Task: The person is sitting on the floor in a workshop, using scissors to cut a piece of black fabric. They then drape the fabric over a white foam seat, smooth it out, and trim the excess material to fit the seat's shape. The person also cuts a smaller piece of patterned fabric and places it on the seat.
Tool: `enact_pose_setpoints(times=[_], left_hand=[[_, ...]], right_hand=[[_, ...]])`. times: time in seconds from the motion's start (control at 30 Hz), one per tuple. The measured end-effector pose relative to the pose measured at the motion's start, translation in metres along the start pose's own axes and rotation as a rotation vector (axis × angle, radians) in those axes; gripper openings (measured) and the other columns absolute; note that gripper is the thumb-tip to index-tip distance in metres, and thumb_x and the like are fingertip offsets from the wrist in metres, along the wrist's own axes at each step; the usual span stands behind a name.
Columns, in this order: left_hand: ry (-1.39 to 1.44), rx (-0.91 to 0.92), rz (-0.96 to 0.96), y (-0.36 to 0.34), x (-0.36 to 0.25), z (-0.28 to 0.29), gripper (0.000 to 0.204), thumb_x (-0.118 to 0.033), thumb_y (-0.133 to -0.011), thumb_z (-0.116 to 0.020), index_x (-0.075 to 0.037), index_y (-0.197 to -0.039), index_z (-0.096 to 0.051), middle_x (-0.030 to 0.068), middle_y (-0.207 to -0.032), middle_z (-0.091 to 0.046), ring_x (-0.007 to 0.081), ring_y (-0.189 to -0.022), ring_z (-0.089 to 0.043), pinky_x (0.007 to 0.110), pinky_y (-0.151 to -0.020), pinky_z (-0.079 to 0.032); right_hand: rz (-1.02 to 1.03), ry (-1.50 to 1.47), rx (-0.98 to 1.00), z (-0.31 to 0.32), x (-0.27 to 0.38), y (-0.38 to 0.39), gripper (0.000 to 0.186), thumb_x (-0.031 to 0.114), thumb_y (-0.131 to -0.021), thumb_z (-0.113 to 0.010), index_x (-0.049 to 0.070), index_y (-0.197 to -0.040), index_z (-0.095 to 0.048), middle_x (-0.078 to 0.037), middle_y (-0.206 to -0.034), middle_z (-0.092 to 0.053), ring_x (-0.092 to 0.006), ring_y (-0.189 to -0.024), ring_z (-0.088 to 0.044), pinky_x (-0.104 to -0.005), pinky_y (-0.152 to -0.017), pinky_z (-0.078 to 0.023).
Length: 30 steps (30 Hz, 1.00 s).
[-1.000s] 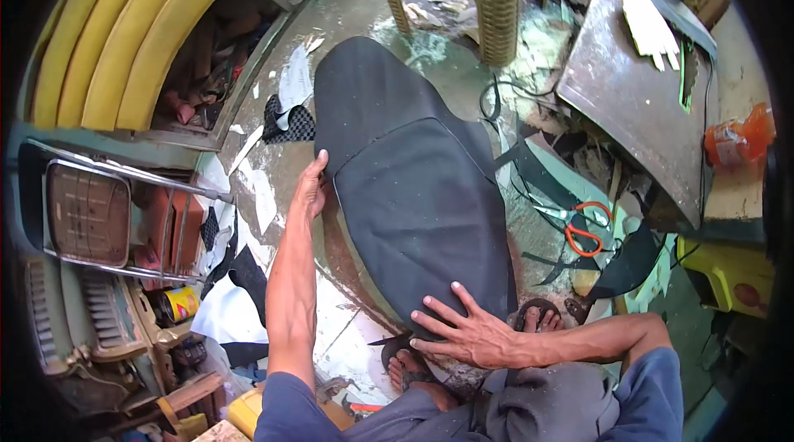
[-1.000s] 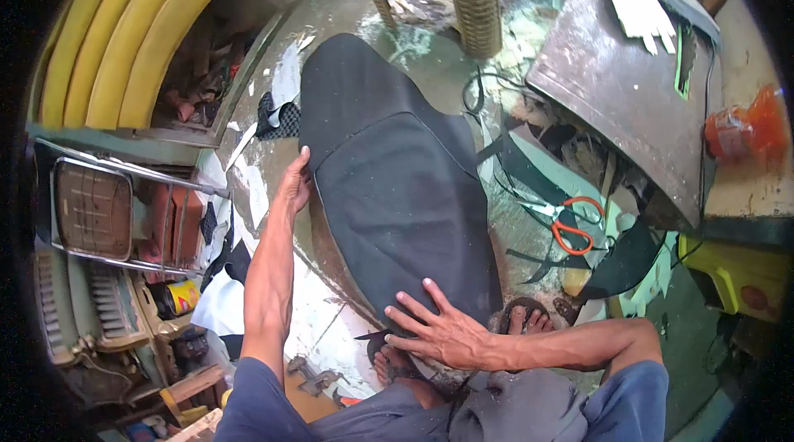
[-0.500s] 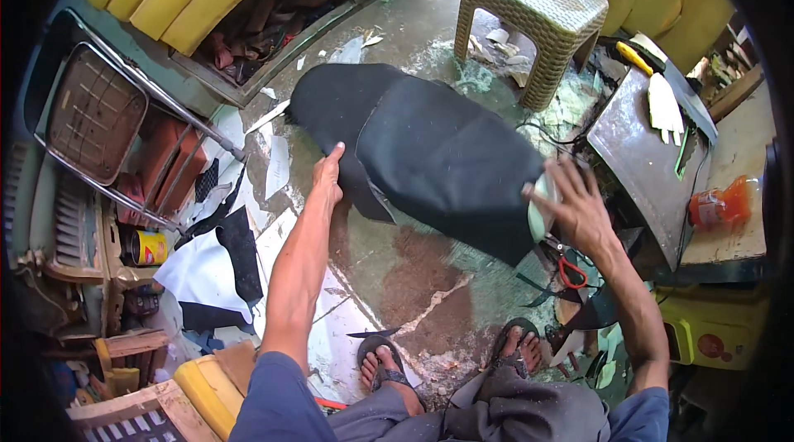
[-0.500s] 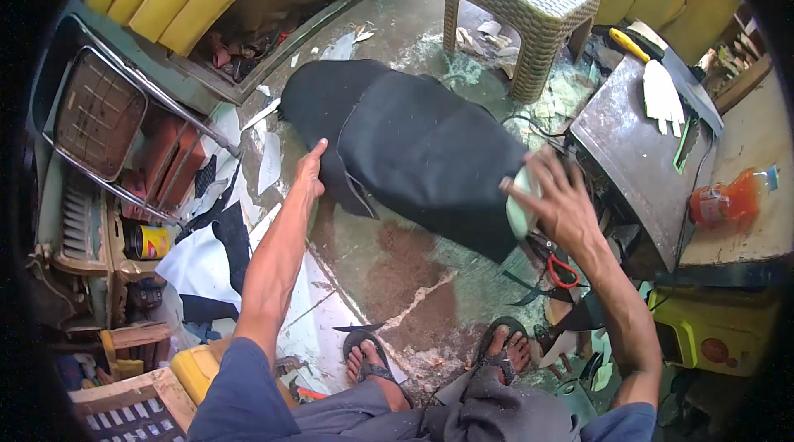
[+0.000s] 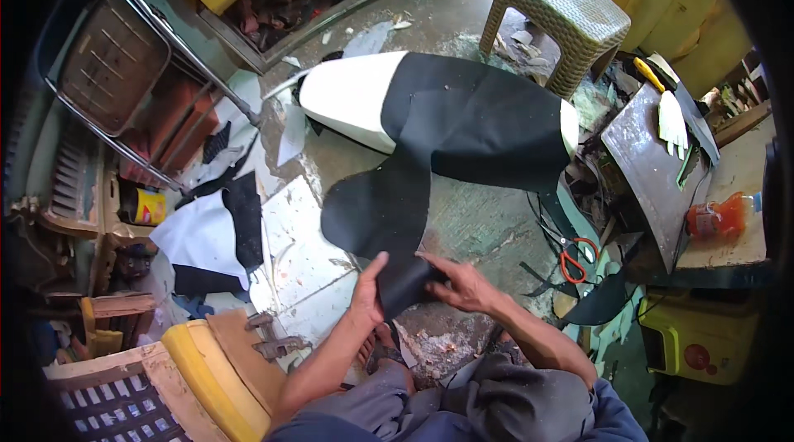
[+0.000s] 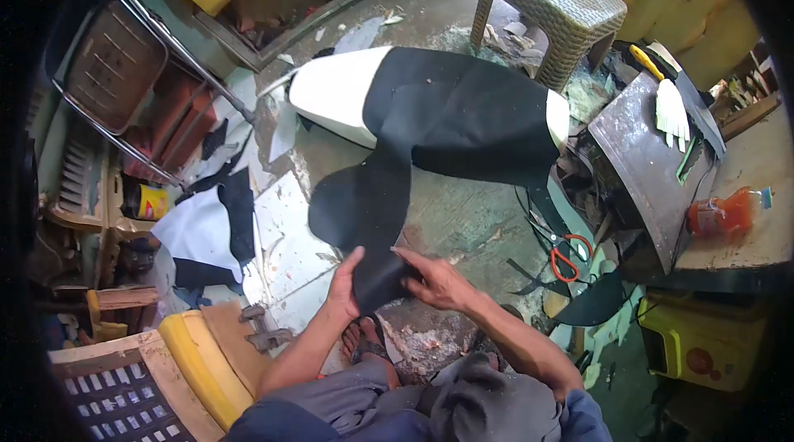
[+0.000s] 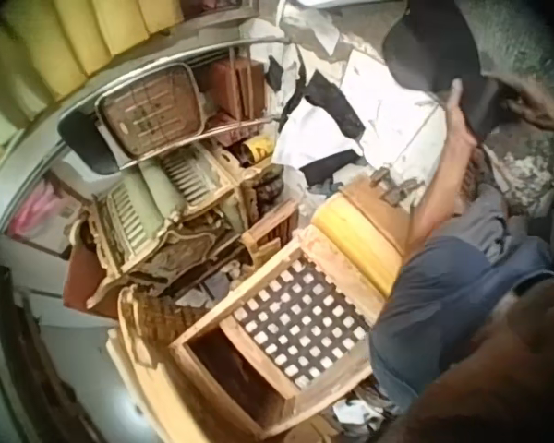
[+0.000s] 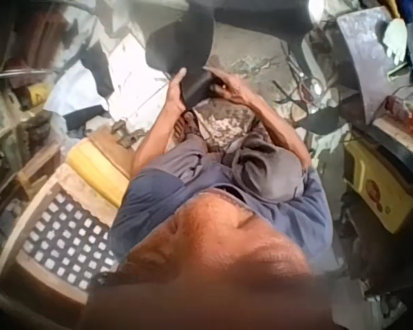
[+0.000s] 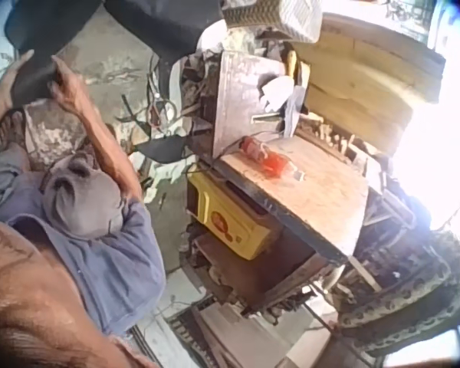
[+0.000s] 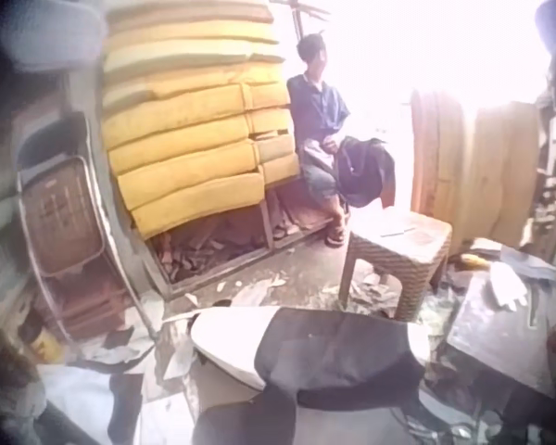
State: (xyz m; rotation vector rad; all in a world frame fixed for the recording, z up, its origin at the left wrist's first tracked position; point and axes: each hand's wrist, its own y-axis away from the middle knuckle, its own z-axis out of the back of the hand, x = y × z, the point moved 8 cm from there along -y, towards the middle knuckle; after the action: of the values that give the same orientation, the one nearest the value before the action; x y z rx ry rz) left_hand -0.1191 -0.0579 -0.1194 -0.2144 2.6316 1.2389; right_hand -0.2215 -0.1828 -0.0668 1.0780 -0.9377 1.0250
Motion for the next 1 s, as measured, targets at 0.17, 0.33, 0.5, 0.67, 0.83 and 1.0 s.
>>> enact_pose_setpoints(times=[0.17,0.33,0.5,0.67,0.83,1.0], left_hand=[[-0.033,-0.343,-0.152,-0.037,-0.015,0.121,0.039,-0.039,-0.095,-0.069,-0.009,-0.117,-0.060,0.0091,-0.110,-0.066,0.0283,-0.103,-0.066,0.047,-0.088,-0.057],[-0.320,-0.407,-0.275,-0.034,-0.049,0.131,0.055,-0.020,-0.092,-0.072,-0.006,-0.139,-0.047,0.0155,-0.131,-0.057,0.0322,-0.115,-0.061,0.050,-0.085,-0.058],[-0.498,-0.468,-0.554,0.063,-0.036,0.119,0.074,-0.002,-0.092,-0.063,-0.010,-0.156,-0.026,0.0155,-0.133,-0.054,0.0307,-0.112,-0.061,0.047,-0.076,-0.062],[-0.607,-0.575,-0.401,0.137,-0.007,0.146,0.066,-0.005,-0.095,-0.061,-0.006,-0.154,-0.031,0.0162,-0.133,-0.054,0.0288,-0.094,-0.068,0.042,-0.072,-0.063],[-0.495,-0.468,-0.264,0.136,-0.021,0.184,0.040,-0.025,-0.100,-0.061,0.001,-0.129,-0.055,0.0171,-0.126,-0.063,0.0281,-0.105,-0.068,0.043,-0.090,-0.058],[-0.908,-0.629,-0.240,0.105,-0.070,0.198,0.029,-0.032,-0.097,-0.067,-0.003,-0.097,-0.062,0.0110,-0.086,-0.070,0.0172,-0.071,-0.068,0.029,-0.064,-0.053]], right_hand=[[-0.330,-0.185,-0.034,-0.003,-0.047,0.106,0.057,0.014,-0.090,-0.063,0.013,-0.146,-0.053,-0.012,-0.120,-0.070,-0.0219,-0.098,-0.062,-0.0326,-0.087,-0.049],[-0.463,-0.680,-0.123,-0.005,-0.072,0.147,0.033,0.013,-0.092,-0.059,0.004,-0.121,-0.072,-0.003,-0.111,-0.072,-0.0067,-0.084,-0.059,-0.0242,-0.077,-0.048],[-0.322,-1.024,-0.236,0.010,-0.095,0.181,0.038,0.012,-0.096,-0.057,-0.006,-0.129,-0.059,-0.020,-0.122,-0.070,-0.0265,-0.106,-0.070,-0.0298,-0.077,-0.057],[-0.537,-0.363,-0.345,0.030,-0.105,0.133,0.039,0.030,-0.090,-0.075,0.000,-0.115,-0.070,-0.006,-0.095,-0.074,-0.0141,-0.077,-0.065,-0.0307,-0.067,-0.052],[-0.344,-0.242,-0.533,0.072,-0.087,0.018,0.035,0.034,-0.090,-0.074,0.000,-0.098,-0.074,-0.001,-0.075,-0.061,-0.0118,-0.071,-0.056,-0.0295,-0.062,-0.046],[-0.322,-0.152,-0.472,0.091,-0.102,-0.074,0.037,0.034,-0.088,-0.075,0.002,-0.106,-0.076,-0.010,-0.082,-0.073,-0.0183,-0.079,-0.068,-0.0354,-0.072,-0.052]])
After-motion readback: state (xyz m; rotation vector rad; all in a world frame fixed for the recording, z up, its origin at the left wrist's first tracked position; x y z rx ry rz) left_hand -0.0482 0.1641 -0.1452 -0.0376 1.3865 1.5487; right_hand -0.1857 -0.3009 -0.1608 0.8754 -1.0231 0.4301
